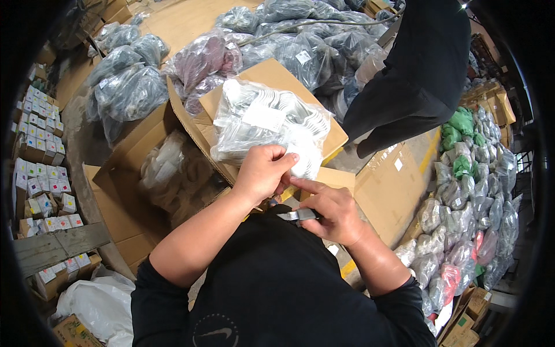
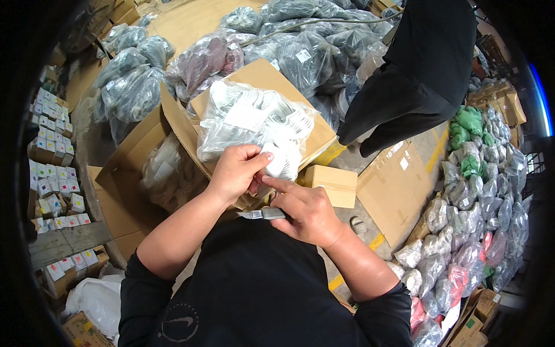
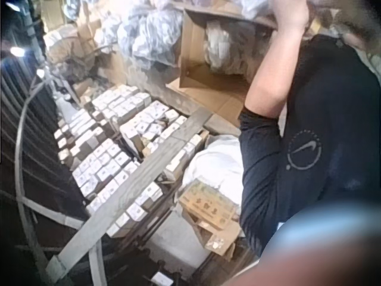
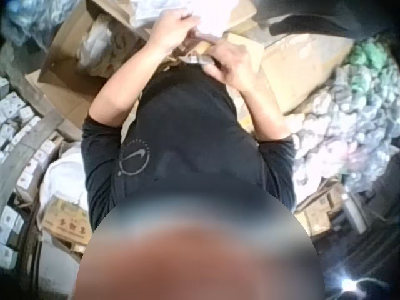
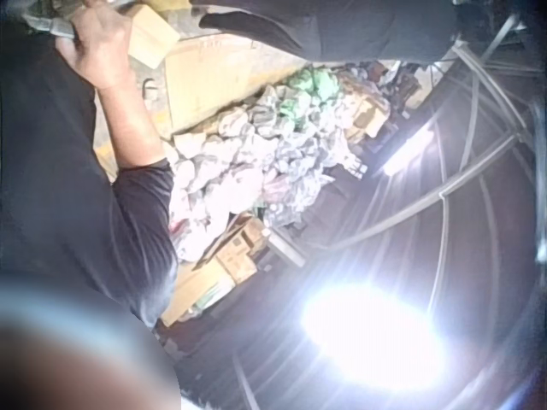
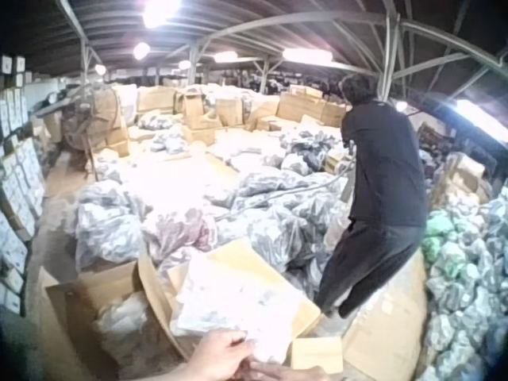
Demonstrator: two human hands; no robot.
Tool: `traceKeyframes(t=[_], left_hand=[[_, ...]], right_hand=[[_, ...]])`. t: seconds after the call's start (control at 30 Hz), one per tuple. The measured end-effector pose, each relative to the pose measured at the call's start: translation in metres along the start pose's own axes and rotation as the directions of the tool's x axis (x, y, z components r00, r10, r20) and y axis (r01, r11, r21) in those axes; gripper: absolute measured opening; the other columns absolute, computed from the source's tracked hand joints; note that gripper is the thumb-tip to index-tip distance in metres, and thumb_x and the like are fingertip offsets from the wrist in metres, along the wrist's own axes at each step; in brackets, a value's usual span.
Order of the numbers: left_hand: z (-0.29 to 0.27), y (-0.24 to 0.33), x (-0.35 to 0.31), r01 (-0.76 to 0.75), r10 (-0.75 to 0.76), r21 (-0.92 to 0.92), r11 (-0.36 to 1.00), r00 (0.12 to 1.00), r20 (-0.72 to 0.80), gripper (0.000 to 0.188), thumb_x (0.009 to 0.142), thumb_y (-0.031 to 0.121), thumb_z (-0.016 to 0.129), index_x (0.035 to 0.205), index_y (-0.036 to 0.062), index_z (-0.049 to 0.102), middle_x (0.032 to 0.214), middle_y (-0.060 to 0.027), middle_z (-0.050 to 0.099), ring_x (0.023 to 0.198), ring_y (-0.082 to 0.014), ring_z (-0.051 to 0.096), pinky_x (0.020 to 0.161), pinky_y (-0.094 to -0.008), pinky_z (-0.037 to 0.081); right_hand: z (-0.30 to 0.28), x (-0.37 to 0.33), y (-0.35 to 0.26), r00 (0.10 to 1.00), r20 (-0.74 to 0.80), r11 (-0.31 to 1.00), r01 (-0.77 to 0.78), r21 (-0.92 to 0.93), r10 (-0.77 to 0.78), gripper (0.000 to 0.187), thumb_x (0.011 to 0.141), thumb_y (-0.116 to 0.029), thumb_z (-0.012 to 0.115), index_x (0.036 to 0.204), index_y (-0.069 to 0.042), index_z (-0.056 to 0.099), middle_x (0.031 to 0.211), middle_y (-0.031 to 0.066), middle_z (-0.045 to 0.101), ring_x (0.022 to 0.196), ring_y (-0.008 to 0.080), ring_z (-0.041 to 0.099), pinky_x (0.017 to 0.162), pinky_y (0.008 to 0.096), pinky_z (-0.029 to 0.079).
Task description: The person opens a cardboard box with a box cutter, removes several plastic-wrapped bundles of white plastic items, and places them on a nearby surface. The person then cuts open one bundle to reveal the contents.
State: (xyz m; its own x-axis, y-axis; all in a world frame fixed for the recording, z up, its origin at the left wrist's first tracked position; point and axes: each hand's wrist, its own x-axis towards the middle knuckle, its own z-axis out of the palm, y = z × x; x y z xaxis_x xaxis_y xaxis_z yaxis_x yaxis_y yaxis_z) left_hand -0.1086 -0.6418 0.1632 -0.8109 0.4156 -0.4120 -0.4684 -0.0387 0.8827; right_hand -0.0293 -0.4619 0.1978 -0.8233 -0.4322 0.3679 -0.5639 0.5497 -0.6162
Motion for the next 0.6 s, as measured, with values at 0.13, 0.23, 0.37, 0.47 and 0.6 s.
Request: traceKeyframes(t=[0.13,0.23,0.37,0.47,0.6], left_hand=[[-0.017,0.005,-0.013,0.078,-0.061,-0.188,0.979,0.993,0.098,0.024,0.095,0.02,0.065,0.08,0.0018,0.061,0.057,-0.0004,0.052,0.041,-0.0053,0.042,0.037,-0.0223,0.032],[-0.036,0.014,-0.028,0.078,-0.007,-0.323,0.943,0.976,0.217,0.016,0.094,0.015,0.065,0.086,0.0018,0.062,0.061,0.0031,0.048,0.047,-0.0021,0.038,0.04,-0.019,0.03],[-0.055,0.034,-0.035,-0.025,0.127,-0.353,0.935,0.955,0.269,0.013,0.095,0.012,0.063,0.087,0.0015,0.061,0.063,0.0041,0.046,0.05,-0.0011,0.038,0.042,-0.0179,0.031],[-0.063,0.054,-0.037,-0.129,0.229,-0.331,0.935,0.931,0.285,0.014,0.096,0.013,0.062,0.088,0.0013,0.061,0.064,0.0038,0.047,0.051,-0.0012,0.038,0.043,-0.0181,0.032],[-0.069,0.085,-0.041,-0.33,0.378,-0.213,0.919,0.893,0.246,0.017,0.096,0.017,0.064,0.09,0.0009,0.063,0.064,0.0036,0.049,0.051,-0.0018,0.039,0.045,-0.0186,0.032]], right_hand=[[-0.005,0.007,0.005,0.967,-0.214,0.989,-0.129,0.076,0.142,0.019,0.071,-0.004,0.077,0.081,-0.003,0.06,0.103,0.0162,0.071,0.072,0.0231,0.068,0.057,0.0298,0.05],[-0.006,0.013,0.006,0.85,-0.231,0.851,-0.374,0.368,0.473,0.01,0.087,-0.007,0.069,0.09,0.001,0.063,0.097,0.0113,0.071,0.059,0.0074,0.054,0.051,0.0222,0.043],[-0.008,0.028,0.003,0.692,-0.021,0.507,-0.507,0.697,0.722,0.026,0.095,-0.02,0.062,0.105,0.004,0.063,0.088,0.0098,0.067,0.046,0.0048,0.048,0.04,0.019,0.038],[-0.012,0.048,0.003,0.668,0.174,0.26,-0.497,0.828,0.724,0.031,0.098,-0.025,0.059,0.11,0.003,0.065,0.078,0.0031,0.062,0.044,0.0042,0.046,0.038,0.0193,0.037],[-0.014,0.073,-0.009,0.728,0.157,0.22,-0.394,0.892,0.667,0.029,0.098,-0.024,0.058,0.108,0.003,0.063,0.074,0.0027,0.06,0.043,0.0056,0.045,0.037,0.0209,0.036]])
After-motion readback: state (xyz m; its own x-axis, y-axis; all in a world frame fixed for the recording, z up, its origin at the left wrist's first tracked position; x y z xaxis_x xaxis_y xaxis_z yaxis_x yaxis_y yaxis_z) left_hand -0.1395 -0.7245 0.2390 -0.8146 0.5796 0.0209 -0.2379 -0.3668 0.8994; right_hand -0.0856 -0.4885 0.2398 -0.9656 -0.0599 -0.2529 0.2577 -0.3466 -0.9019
